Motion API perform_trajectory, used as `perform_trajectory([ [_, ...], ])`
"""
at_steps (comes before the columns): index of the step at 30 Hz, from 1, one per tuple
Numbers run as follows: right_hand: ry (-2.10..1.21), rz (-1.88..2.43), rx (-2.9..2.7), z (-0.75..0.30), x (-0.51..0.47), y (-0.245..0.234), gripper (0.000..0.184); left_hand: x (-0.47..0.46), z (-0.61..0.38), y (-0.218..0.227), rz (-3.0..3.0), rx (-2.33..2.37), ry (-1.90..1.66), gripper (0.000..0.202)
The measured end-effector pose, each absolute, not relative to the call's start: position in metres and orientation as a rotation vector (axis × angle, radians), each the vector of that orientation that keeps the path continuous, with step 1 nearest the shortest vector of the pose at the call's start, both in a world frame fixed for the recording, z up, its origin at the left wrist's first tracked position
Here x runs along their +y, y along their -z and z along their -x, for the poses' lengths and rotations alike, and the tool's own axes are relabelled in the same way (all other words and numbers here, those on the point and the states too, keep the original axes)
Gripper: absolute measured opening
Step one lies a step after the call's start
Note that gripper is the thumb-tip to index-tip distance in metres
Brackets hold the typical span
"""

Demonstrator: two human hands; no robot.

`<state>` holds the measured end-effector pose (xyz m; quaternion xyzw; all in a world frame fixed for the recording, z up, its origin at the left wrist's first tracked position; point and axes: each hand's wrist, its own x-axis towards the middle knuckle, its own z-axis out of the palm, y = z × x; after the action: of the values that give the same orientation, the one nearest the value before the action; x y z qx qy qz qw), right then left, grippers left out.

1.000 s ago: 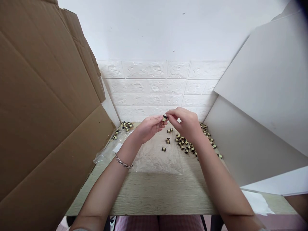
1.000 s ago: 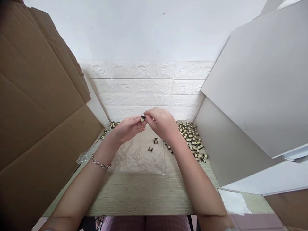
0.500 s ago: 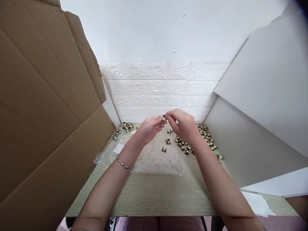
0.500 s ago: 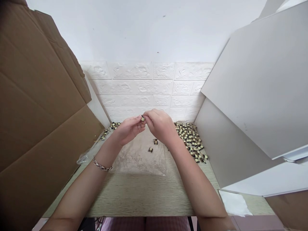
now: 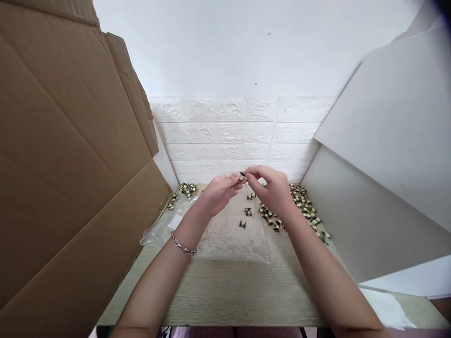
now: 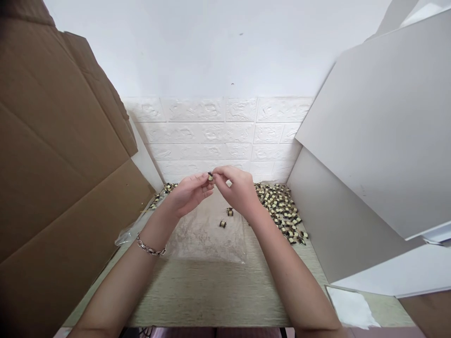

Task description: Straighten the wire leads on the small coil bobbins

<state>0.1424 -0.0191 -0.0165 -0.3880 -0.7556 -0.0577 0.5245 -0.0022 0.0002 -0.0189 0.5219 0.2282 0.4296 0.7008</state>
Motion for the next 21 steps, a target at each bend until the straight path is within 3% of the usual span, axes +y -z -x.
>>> perform_trajectory([
  [21,0.186,0.95,-1.887,-0.1444,-0.019,0.0168,0.013,0.0053,0.0016,0.0207,-1.133,0.514,-0.981,0.013],
])
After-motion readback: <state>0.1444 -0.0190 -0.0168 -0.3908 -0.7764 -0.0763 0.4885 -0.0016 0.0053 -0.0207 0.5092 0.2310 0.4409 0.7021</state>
